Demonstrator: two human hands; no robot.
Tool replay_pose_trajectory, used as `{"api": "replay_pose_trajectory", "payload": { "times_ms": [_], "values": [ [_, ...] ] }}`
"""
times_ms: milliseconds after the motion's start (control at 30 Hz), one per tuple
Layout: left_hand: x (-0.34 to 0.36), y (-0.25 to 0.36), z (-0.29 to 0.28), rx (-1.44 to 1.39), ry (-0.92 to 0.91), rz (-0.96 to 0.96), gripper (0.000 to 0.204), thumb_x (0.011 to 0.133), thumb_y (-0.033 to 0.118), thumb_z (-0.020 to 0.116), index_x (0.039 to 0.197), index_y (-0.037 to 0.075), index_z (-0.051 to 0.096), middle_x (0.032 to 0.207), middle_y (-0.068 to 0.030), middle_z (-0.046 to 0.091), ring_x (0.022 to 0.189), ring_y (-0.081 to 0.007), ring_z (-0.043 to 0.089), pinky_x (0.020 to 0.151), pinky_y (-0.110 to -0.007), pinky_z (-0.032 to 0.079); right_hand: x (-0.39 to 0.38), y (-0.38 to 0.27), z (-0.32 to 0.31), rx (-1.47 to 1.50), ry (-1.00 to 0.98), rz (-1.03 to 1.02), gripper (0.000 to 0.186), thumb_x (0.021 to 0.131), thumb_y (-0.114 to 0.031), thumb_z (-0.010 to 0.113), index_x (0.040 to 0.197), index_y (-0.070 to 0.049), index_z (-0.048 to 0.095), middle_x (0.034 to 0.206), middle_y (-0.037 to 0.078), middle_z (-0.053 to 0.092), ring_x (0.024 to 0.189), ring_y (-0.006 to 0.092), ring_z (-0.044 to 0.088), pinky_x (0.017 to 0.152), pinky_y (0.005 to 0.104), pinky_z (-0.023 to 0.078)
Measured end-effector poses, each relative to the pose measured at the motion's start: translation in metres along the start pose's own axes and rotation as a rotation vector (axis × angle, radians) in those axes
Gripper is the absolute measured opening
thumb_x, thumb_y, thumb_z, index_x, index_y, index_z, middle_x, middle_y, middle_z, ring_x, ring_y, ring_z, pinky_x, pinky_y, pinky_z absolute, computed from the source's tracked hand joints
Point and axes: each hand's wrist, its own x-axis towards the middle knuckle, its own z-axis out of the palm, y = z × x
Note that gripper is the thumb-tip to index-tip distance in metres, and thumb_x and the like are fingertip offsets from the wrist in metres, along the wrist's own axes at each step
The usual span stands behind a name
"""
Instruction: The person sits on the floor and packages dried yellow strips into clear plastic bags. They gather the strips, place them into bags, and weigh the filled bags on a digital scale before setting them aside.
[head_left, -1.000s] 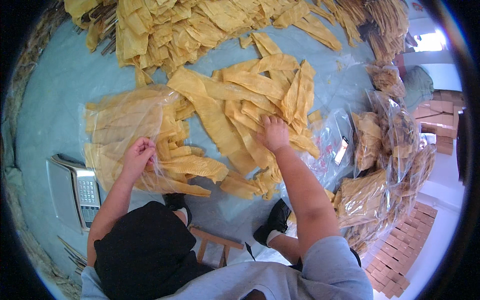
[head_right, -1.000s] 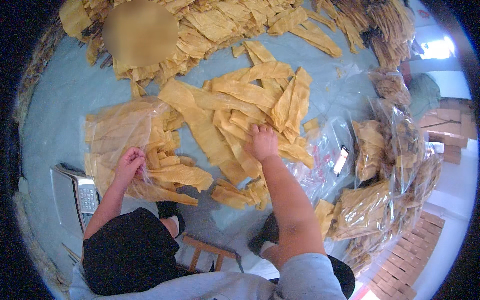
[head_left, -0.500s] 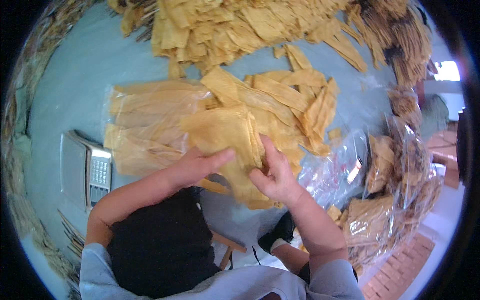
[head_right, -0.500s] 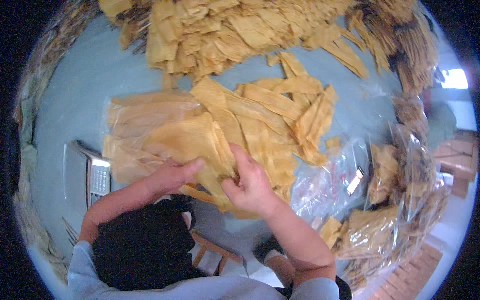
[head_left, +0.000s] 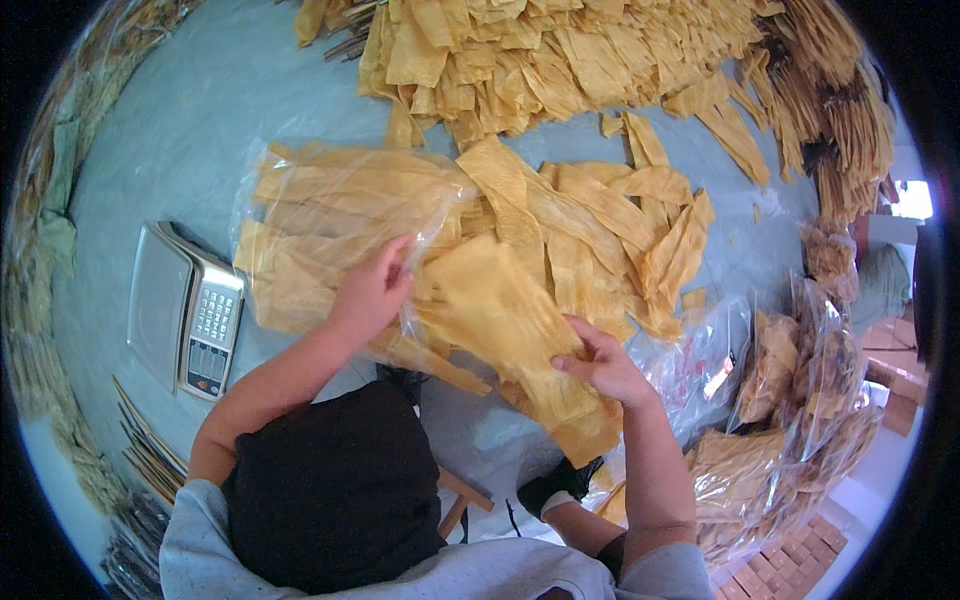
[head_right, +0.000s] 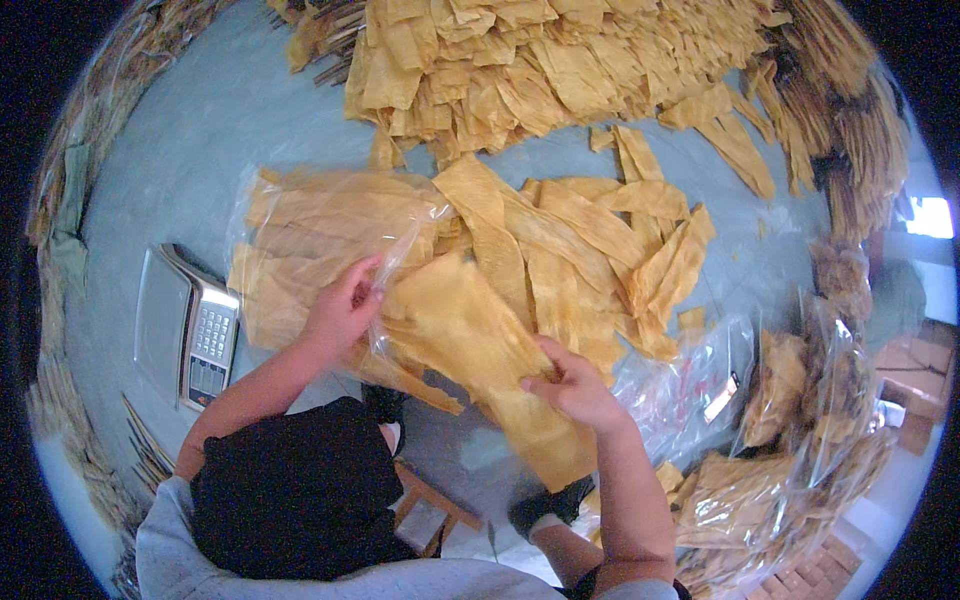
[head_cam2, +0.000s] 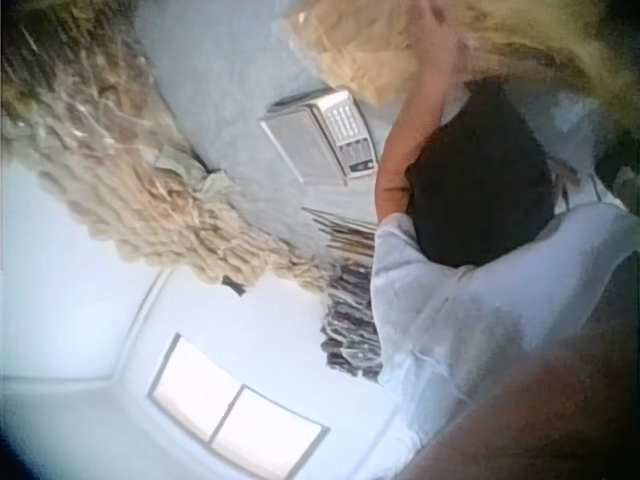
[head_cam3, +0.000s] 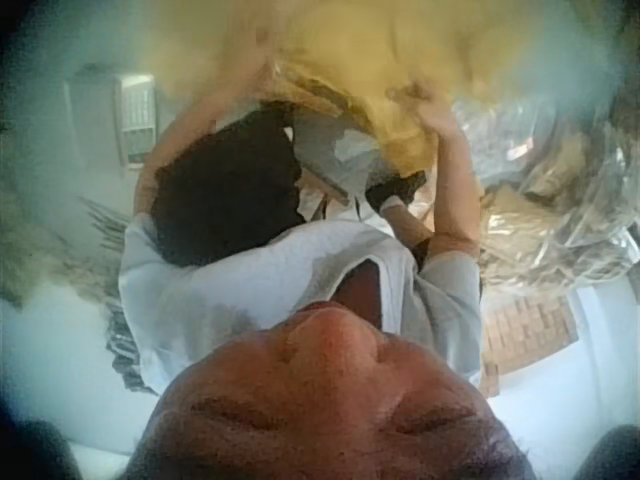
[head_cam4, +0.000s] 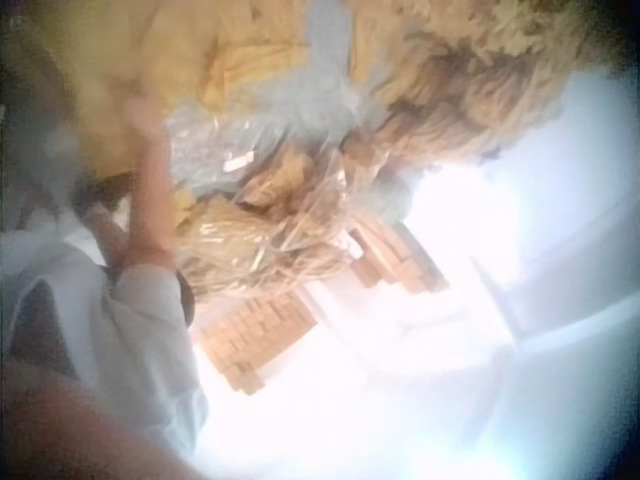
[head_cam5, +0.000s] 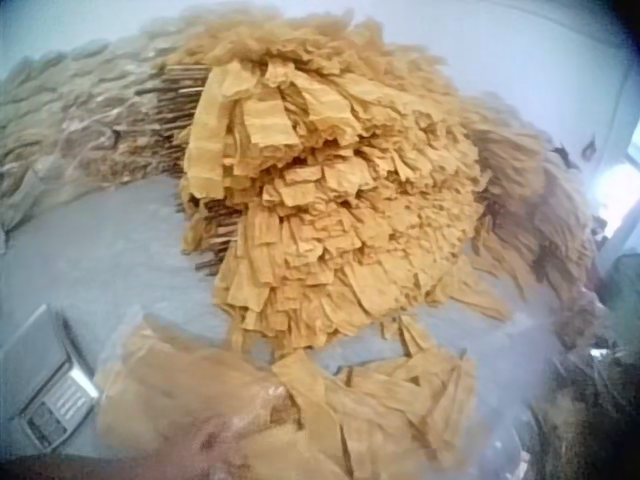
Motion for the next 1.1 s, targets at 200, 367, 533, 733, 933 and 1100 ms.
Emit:
{"api": "replay_pose_trajectory", "payload": {
  "times_ms": [200,367,533,733,933,1100],
  "values": [
    [0.008,0.007,-0.023,-0.495,0.020,-0.124,0.022,0.091,0.009,0.050,0.111,0.005,0.060,0.088,-0.0028,0.052,0.061,-0.0059,0.050,0.050,-0.021,0.045,0.043,-0.076,-0.001,-0.312,-0.112,0.038,0.058,0.078,-0.003,0.070,0.131,-0.002,0.046,0.117,0.002,0.055,0.106,0.0108,0.049,0.093,0.0240,0.039],
    [0.005,0.033,-0.035,-0.672,-0.093,-0.171,0.022,0.091,0.008,0.051,0.110,0.004,0.061,0.088,-0.0032,0.053,0.061,-0.0061,0.051,0.052,-0.021,0.045,0.069,-0.103,-0.009,-0.116,-0.306,0.079,0.058,0.077,-0.006,0.070,0.130,-0.003,0.047,0.117,0.003,0.057,0.105,0.0116,0.051,0.091,0.0252,0.041],
    [0.003,0.046,-0.039,-0.568,-0.112,-0.023,0.022,0.088,0.007,0.054,0.109,0.004,0.060,0.091,-0.0082,0.056,0.067,-0.0134,0.055,0.059,-0.025,0.046,0.127,-0.137,0.046,-0.526,-0.383,-0.074,0.056,0.078,-0.019,0.069,0.130,-0.009,0.049,0.113,0.009,0.060,0.104,0.0164,0.053,0.090,0.0290,0.043],
    [0.007,0.031,-0.037,-0.648,-0.183,-0.132,0.025,0.090,0.009,0.054,0.113,0.006,0.061,0.088,-0.0033,0.055,0.063,-0.0065,0.051,0.053,-0.021,0.043,0.183,-0.101,0.112,-0.430,-0.440,-0.481,0.039,0.072,-0.016,0.067,0.109,-0.006,0.060,0.103,0.015,0.064,0.096,0.0260,0.061,0.082,0.0358,0.048],
    [-0.001,0.032,-0.045,-0.674,-0.303,-0.028,0.025,0.089,0.014,0.058,0.113,0.007,0.062,0.087,-0.0012,0.058,0.065,-0.0054,0.053,0.054,-0.021,0.045,0.196,-0.092,0.128,-0.829,-0.217,-0.434,0.046,0.075,-0.029,0.066,0.115,-0.009,0.057,0.111,0.017,0.060,0.107,0.0310,0.056,0.089,0.0379,0.045],
    [0.001,-0.012,-0.056,-0.827,0.048,-0.392,0.022,0.090,0.013,0.058,0.111,0.009,0.062,0.099,0.0002,0.062,0.081,-0.0070,0.056,0.070,-0.022,0.047,0.137,-0.089,0.118,-1.013,0.294,-0.414,0.070,0.079,-0.037,0.066,0.139,-0.015,0.036,0.137,0.019,0.040,0.128,0.0340,0.036,0.104,0.0469,0.028]
  ]
}}
